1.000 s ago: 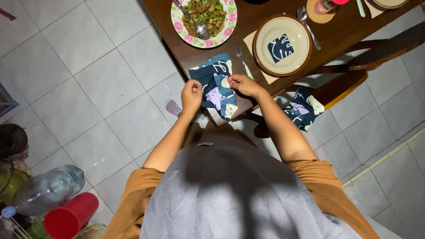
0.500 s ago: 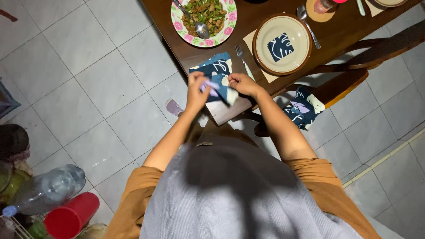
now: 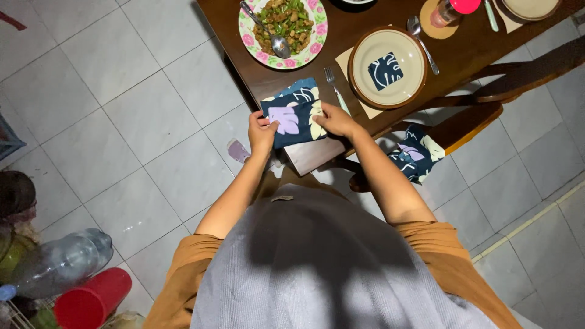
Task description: The person retrieves a patterned cloth from a storage area, walks to the dining table, and folds it into a small square. They then place the folded cloth onto a plate on the table.
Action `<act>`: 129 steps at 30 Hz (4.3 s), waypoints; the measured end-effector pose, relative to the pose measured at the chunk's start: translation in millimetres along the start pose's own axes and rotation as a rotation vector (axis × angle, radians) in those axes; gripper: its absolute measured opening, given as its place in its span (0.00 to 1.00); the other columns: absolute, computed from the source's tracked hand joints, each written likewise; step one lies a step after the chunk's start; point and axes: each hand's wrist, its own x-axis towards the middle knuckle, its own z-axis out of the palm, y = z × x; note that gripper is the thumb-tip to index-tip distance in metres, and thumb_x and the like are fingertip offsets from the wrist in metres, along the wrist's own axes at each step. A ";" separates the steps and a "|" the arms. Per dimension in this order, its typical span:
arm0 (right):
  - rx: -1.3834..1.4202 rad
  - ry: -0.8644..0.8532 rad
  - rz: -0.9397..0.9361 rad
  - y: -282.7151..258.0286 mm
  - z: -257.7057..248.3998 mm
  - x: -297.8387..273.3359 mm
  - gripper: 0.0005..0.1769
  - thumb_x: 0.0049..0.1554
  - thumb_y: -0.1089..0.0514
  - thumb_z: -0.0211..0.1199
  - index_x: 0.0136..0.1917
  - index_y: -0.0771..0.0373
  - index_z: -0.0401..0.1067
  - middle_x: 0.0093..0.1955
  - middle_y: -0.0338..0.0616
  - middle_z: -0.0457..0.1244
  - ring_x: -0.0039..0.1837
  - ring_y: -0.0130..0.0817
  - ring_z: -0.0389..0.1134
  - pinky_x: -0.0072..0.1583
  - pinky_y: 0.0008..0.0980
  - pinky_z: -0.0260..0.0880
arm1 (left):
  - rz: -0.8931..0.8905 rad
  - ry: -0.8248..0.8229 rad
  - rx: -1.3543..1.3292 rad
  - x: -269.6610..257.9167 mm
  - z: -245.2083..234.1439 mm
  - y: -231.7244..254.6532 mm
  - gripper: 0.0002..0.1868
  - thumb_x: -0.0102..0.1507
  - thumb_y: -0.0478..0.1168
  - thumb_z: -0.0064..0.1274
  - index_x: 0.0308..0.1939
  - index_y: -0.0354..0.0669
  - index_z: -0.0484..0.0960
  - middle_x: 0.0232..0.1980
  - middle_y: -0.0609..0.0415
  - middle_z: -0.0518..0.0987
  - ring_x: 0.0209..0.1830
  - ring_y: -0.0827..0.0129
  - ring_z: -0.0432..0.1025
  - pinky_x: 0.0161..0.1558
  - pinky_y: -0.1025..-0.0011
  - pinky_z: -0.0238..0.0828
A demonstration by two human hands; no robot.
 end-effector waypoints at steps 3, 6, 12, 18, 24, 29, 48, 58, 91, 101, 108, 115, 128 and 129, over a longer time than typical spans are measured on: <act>-0.055 0.064 -0.079 -1.6 -1.3 0.4 0.27 0.65 0.42 0.53 0.69 0.59 0.63 0.57 0.53 0.69 0.59 0.48 0.70 0.60 0.43 0.67 | 0.020 -0.032 -0.002 2.9 -4.1 -4.7 0.26 0.60 0.32 0.64 0.60 0.37 0.71 0.42 0.51 0.79 0.39 0.70 0.74 0.43 0.75 0.73; -0.233 0.075 -0.032 -8.5 -2.8 1.3 0.26 0.68 0.41 0.50 0.69 0.60 0.62 0.54 0.61 0.68 0.56 0.59 0.69 0.57 0.50 0.67 | -0.005 -0.103 -0.103 5.6 -5.2 -8.0 0.19 0.62 0.30 0.60 0.55 0.36 0.74 0.42 0.54 0.80 0.38 0.73 0.75 0.41 0.77 0.72; -0.399 0.164 -0.040 -20.9 7.8 6.9 0.30 0.68 0.41 0.48 0.74 0.61 0.58 0.48 0.67 0.68 0.52 0.66 0.68 0.56 0.56 0.65 | 0.222 0.043 -0.070 -7.1 -5.9 3.2 0.09 0.65 0.28 0.53 0.47 0.39 0.71 0.37 0.57 0.73 0.30 0.76 0.69 0.33 0.75 0.65; -0.390 0.210 0.052 -22.6 14.1 16.9 0.25 0.68 0.41 0.47 0.69 0.59 0.63 0.48 0.65 0.68 0.53 0.66 0.68 0.56 0.57 0.65 | 0.334 0.141 0.162 -1.6 -1.7 12.2 0.09 0.67 0.32 0.56 0.41 0.39 0.69 0.34 0.53 0.72 0.27 0.70 0.68 0.33 0.70 0.68; -0.330 0.283 0.121 4.4 17.6 36.8 0.26 0.67 0.42 0.47 0.67 0.62 0.63 0.51 0.66 0.68 0.55 0.66 0.68 0.57 0.56 0.66 | 0.269 0.046 0.223 -2.7 -6.7 29.6 0.13 0.61 0.32 0.60 0.44 0.40 0.71 0.38 0.54 0.75 0.26 0.71 0.70 0.33 0.70 0.69; -0.331 0.279 0.124 19.8 19.1 44.7 0.28 0.67 0.41 0.47 0.68 0.63 0.63 0.54 0.66 0.67 0.57 0.65 0.68 0.58 0.55 0.66 | 0.381 -0.008 0.247 -5.1 -7.6 30.0 0.13 0.60 0.25 0.55 0.46 0.39 0.71 0.44 0.51 0.74 0.28 0.71 0.69 0.36 0.72 0.70; -0.711 0.638 -0.195 -49.4 75.7 -11.8 0.32 0.64 0.43 0.57 0.79 0.52 0.60 0.84 0.54 0.44 0.84 0.54 0.43 0.76 0.74 0.33 | 0.672 -0.266 0.983 -32.6 5.4 71.9 0.35 0.69 0.44 0.47 0.79 0.37 0.58 0.85 0.47 0.47 0.85 0.55 0.43 0.73 0.28 0.29; -0.686 0.454 -0.075 -8.4 63.9 -12.5 0.36 0.67 0.39 0.51 0.84 0.48 0.51 0.87 0.49 0.37 0.87 0.50 0.36 0.76 0.75 0.26 | 0.666 -0.184 1.076 -35.2 5.9 46.5 0.41 0.68 0.53 0.50 0.80 0.38 0.56 0.84 0.45 0.48 0.85 0.57 0.43 0.73 0.28 0.27; -0.776 0.538 -0.483 12.2 33.7 -57.8 0.15 0.56 0.55 0.68 0.57 0.56 0.77 0.57 0.38 0.67 0.63 0.36 0.67 0.77 0.63 0.45 | 0.915 -0.622 1.055 -50.1 -14.0 52.9 0.25 0.71 0.44 0.46 0.71 0.40 0.71 0.77 0.51 0.64 0.78 0.63 0.58 0.78 0.36 0.38; -0.779 0.216 -0.426 -22.2 2.7 -50.9 0.05 0.59 0.56 0.60 0.46 0.58 0.73 0.37 0.46 0.69 0.45 0.47 0.71 0.76 0.56 0.53 | 0.831 -0.622 0.706 -35.4 -35.6 74.6 0.29 0.53 0.30 0.51 0.60 0.40 0.79 0.62 0.48 0.79 0.64 0.54 0.70 0.69 0.52 0.57; -0.442 0.093 -0.451 -34.4 -31.6 -35.7 0.22 0.55 0.44 0.67 0.54 0.62 0.73 0.44 0.58 0.68 0.47 0.58 0.69 0.49 0.48 0.67 | 0.490 -0.327 0.483 -18.4 -19.7 54.5 0.12 0.62 0.36 0.58 0.49 0.44 0.85 0.38 0.46 0.83 0.35 0.53 0.78 0.41 0.63 0.73; -0.043 0.196 0.015 14.9 -15.8 -0.5 0.20 0.60 0.42 0.63 0.53 0.62 0.75 0.40 0.52 0.69 0.44 0.47 0.70 0.49 0.40 0.68 | 0.276 -0.221 0.380 -1.4 -8.5 43.1 0.12 0.65 0.42 0.59 0.51 0.42 0.81 0.30 0.51 0.82 0.28 0.64 0.76 0.34 0.68 0.71; -0.283 0.540 0.182 5.3 13.5 10.6 0.17 0.65 0.43 0.56 0.51 0.59 0.70 0.46 0.61 0.68 0.52 0.66 0.67 0.53 0.59 0.64 | 0.306 -0.093 0.122 -1.6 5.4 44.1 0.11 0.66 0.34 0.55 0.49 0.38 0.71 0.32 0.52 0.80 0.27 0.70 0.73 0.29 0.72 0.67; -0.287 0.567 0.164 4.4 14.9 11.1 0.17 0.64 0.44 0.56 0.50 0.59 0.70 0.45 0.61 0.68 0.51 0.67 0.67 0.52 0.59 0.64 | 0.378 -0.108 0.145 -3.7 2.5 45.3 0.11 0.64 0.33 0.54 0.49 0.37 0.71 0.34 0.50 0.80 0.27 0.70 0.73 0.28 0.72 0.66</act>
